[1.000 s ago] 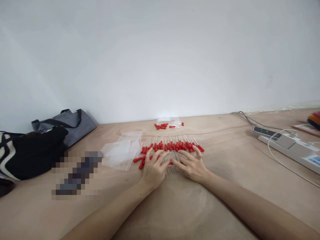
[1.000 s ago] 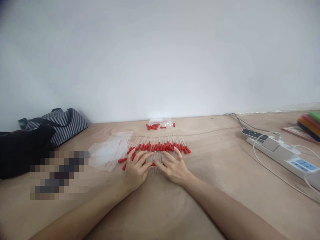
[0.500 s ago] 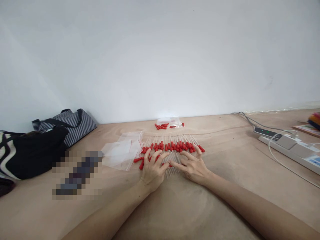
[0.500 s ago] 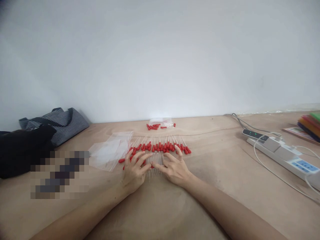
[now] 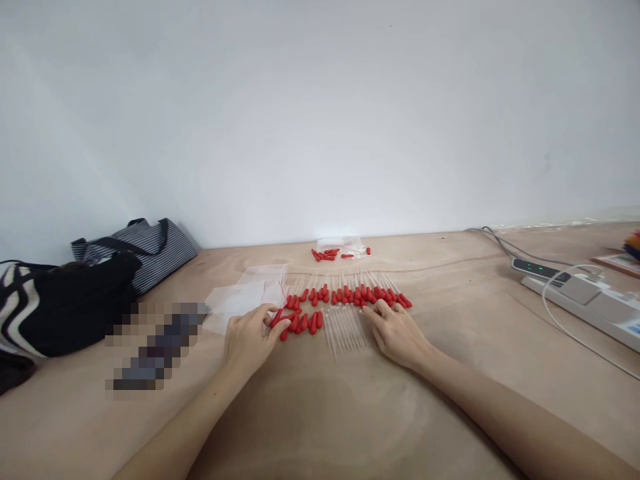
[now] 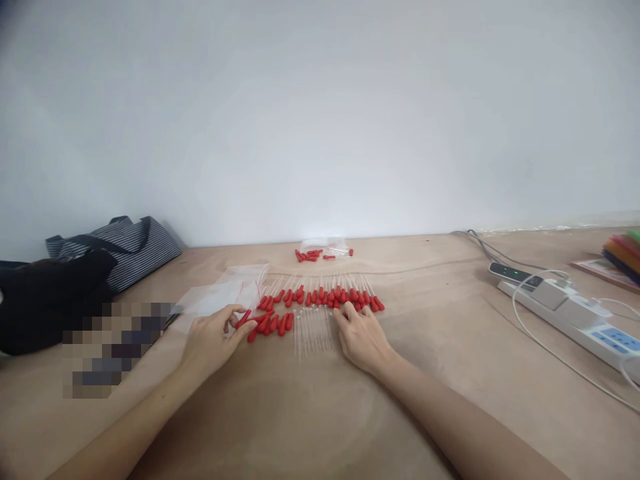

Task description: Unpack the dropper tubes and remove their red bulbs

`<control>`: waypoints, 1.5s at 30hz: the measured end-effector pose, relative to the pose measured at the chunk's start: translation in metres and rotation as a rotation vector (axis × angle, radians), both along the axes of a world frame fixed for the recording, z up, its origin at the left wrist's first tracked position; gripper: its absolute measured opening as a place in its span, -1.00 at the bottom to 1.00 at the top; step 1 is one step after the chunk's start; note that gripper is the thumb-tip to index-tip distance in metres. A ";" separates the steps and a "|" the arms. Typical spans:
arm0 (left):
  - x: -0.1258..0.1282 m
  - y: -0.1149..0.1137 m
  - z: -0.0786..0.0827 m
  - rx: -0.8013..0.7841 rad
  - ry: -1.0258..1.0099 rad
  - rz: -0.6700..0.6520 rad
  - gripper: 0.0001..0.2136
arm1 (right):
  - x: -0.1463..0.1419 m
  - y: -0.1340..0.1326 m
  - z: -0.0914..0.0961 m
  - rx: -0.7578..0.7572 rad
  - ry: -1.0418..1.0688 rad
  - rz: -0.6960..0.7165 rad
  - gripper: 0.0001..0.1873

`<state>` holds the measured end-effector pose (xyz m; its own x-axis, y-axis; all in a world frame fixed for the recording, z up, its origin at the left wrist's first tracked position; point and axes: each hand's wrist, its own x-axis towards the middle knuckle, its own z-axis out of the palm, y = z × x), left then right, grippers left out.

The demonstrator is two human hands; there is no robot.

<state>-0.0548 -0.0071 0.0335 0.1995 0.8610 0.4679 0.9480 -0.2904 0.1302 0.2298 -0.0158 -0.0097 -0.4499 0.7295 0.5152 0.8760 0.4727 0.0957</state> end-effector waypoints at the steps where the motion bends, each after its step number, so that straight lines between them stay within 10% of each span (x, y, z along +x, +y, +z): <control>1: -0.003 0.000 0.000 -0.044 -0.008 0.035 -0.74 | -0.003 0.000 -0.001 -0.005 0.003 -0.006 -0.71; 12: 0.000 0.000 -0.001 -0.278 -0.018 0.081 -0.68 | -0.014 0.006 -0.015 -0.059 0.249 0.099 -0.77; 20: 0.008 0.004 0.000 -0.029 0.013 0.032 -0.76 | -0.018 -0.004 -0.005 -0.109 0.243 0.156 -0.77; 35: 0.090 0.085 -0.002 -0.065 0.085 0.035 -0.73 | -0.007 -0.005 -0.001 -0.007 0.313 0.123 -0.76; 45: 0.061 0.037 0.008 0.094 -0.041 -0.113 -0.83 | -0.002 -0.005 0.000 0.181 0.298 0.063 -0.71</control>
